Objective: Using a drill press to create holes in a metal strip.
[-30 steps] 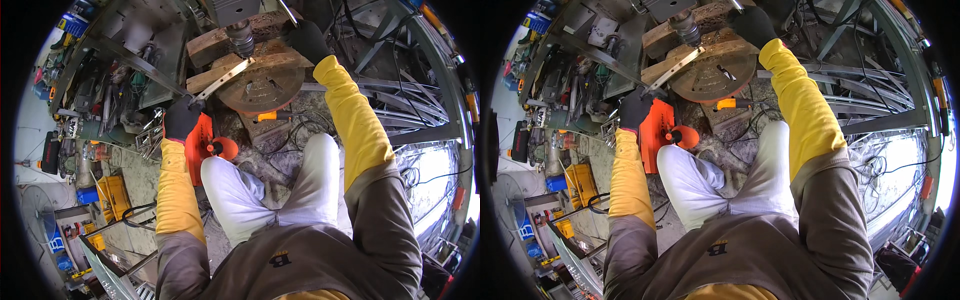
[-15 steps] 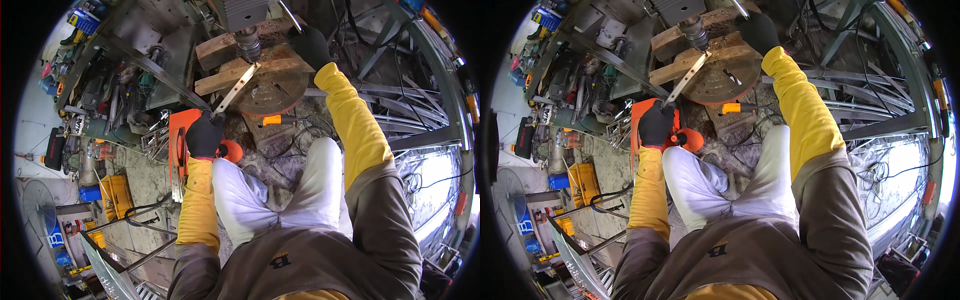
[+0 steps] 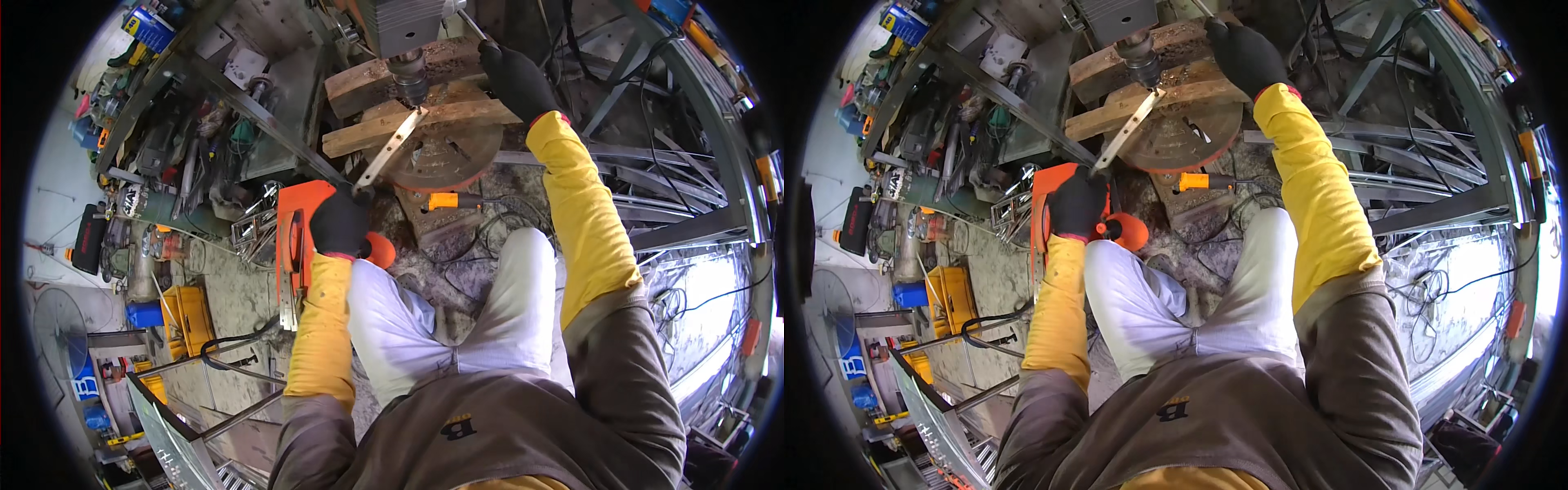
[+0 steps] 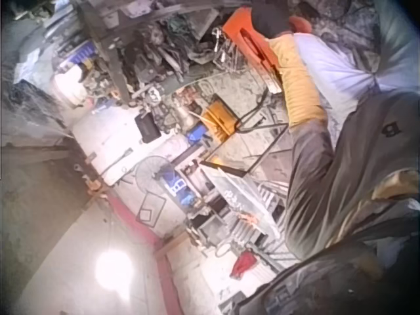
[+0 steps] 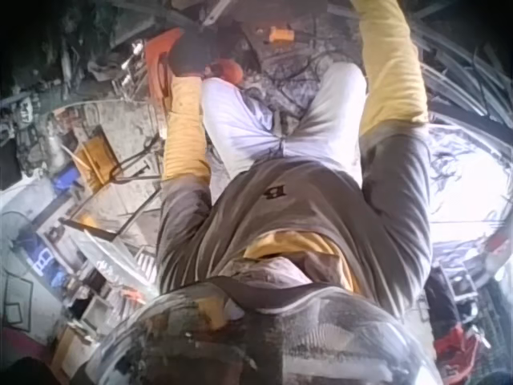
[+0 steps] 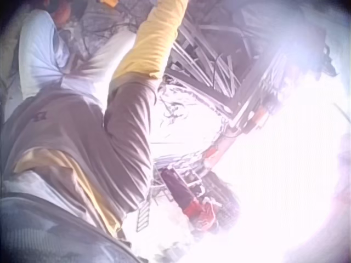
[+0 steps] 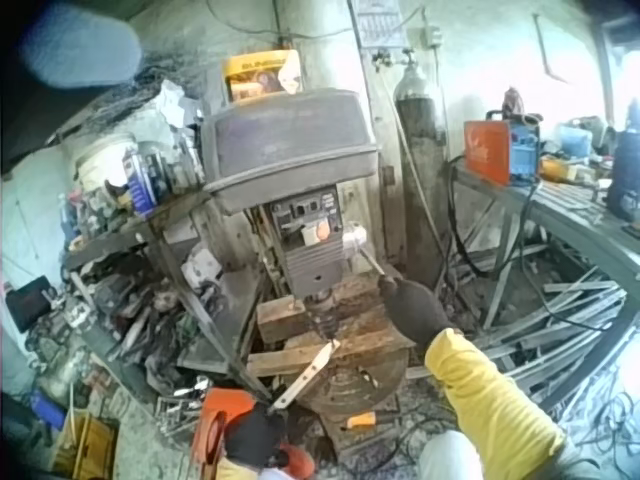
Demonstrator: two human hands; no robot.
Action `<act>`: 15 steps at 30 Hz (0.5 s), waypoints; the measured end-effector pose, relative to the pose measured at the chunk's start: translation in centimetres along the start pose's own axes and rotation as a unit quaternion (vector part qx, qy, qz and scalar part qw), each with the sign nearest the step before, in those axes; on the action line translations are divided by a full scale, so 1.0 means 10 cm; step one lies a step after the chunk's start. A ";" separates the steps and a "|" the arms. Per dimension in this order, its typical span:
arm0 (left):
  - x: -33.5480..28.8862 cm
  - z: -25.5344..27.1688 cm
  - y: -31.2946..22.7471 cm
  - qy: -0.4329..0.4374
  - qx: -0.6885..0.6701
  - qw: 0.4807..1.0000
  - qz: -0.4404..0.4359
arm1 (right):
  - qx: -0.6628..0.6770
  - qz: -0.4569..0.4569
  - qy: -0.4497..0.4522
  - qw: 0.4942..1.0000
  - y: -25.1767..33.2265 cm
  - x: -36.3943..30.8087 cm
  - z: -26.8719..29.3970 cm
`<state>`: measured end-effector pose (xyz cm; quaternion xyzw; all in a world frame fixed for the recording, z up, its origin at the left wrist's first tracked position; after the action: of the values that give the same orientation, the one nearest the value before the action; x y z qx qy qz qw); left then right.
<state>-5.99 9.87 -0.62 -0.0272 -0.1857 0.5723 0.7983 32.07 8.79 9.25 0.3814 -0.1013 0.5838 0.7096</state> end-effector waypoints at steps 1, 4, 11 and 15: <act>-0.10 0.02 -0.11 0.001 0.005 1.000 0.007 | -0.016 -0.001 0.024 1.000 0.04 0.01 0.07; -0.37 0.03 -0.34 -0.044 0.008 0.999 -0.009 | -0.008 -0.022 0.086 0.996 0.10 0.09 0.16; -0.79 -0.11 -0.80 -0.096 -0.068 0.991 -0.060 | 0.051 0.066 -0.016 0.996 0.23 0.06 0.30; -0.83 -0.24 -0.87 -0.111 -0.087 0.986 -0.094 | 0.070 0.072 -0.028 0.995 -0.01 0.12 0.20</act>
<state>0.32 -0.41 -2.83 -0.0153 -0.3237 0.4755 0.8178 33.09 8.34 11.31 0.4381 -0.1072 0.6278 0.6344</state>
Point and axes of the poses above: each hand's wrist, its own x-axis towards the middle knuckle, its own z-axis out of the back of the hand, y = z × x, the point moved 5 cm from there along x, towards the middle knuckle, and after that the axes turned 6 degrees about -y, right-handed, at the moved point
